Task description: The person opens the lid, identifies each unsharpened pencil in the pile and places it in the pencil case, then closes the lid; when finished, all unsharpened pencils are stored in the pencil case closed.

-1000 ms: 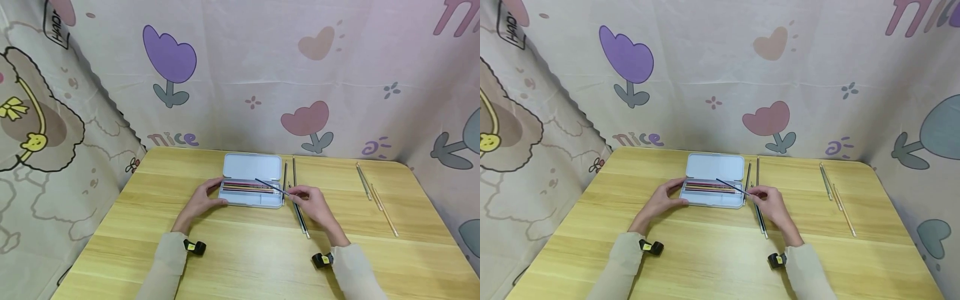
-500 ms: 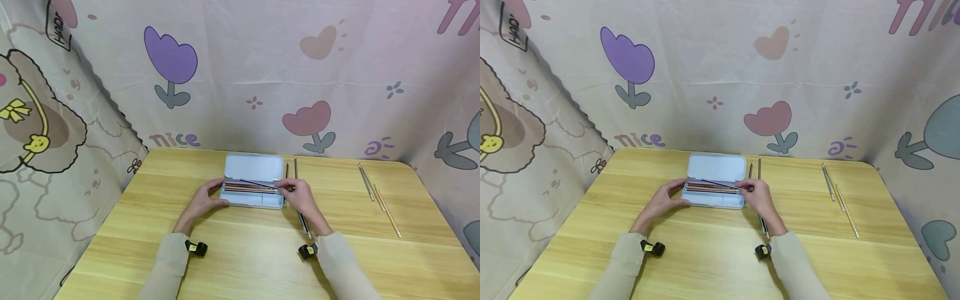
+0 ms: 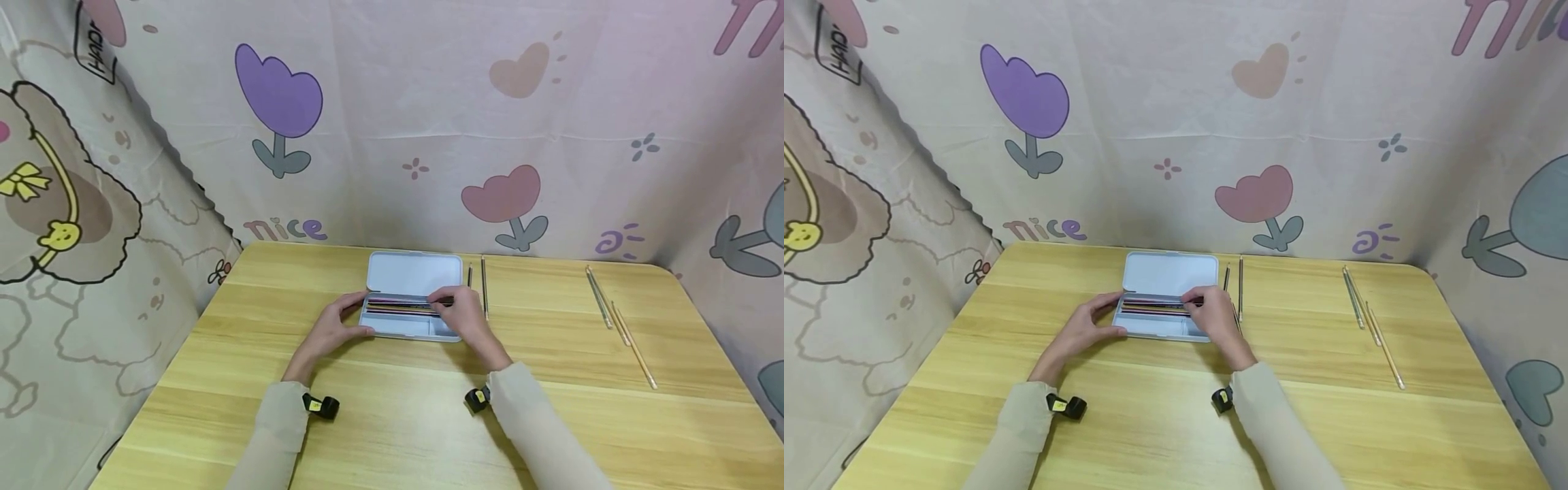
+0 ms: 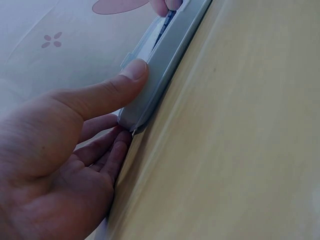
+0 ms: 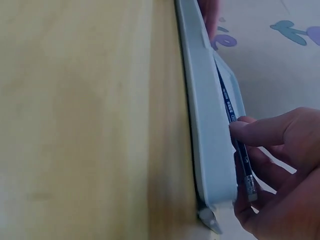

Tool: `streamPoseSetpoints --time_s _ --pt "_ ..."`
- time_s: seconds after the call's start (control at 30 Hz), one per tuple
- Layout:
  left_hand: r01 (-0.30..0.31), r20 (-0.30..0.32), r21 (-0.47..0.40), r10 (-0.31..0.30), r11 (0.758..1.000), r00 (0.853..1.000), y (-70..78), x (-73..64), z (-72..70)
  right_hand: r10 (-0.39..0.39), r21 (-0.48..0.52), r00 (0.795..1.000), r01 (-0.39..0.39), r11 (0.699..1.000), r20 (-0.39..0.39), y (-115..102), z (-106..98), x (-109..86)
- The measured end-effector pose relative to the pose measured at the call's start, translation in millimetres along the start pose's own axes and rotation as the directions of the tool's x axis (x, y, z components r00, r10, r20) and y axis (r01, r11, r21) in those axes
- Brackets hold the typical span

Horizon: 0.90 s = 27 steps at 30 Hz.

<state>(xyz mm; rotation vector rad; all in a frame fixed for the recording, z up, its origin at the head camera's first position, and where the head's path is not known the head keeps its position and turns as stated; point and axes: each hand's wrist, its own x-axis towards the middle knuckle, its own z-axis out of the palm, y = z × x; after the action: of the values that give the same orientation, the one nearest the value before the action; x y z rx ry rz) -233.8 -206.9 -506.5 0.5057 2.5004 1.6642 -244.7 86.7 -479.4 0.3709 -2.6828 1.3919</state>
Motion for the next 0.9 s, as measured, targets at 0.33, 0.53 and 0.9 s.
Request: streamPoseSetpoints --time_s 0.33,0.53,0.9 --pt "-0.008 -0.005 -0.028 0.008 1.0 1.0 0.8 0.5 0.6 -0.022 -0.049 1.0 0.022 0.999 0.008 -1.6 8.1 -0.7" --pt "0.009 -0.006 -0.022 -0.009 1.0 1.0 1.1 -0.7 0.1 -0.035 0.01 0.999 0.035 0.999 -0.007 0.7 5.5 -0.2" --pt "0.025 0.002 -0.028 -0.025 0.999 1.0 2.0 -0.4 0.0 0.114 0.185 0.949 -0.061 0.981 -0.294 7.3 -21.3 20.3"
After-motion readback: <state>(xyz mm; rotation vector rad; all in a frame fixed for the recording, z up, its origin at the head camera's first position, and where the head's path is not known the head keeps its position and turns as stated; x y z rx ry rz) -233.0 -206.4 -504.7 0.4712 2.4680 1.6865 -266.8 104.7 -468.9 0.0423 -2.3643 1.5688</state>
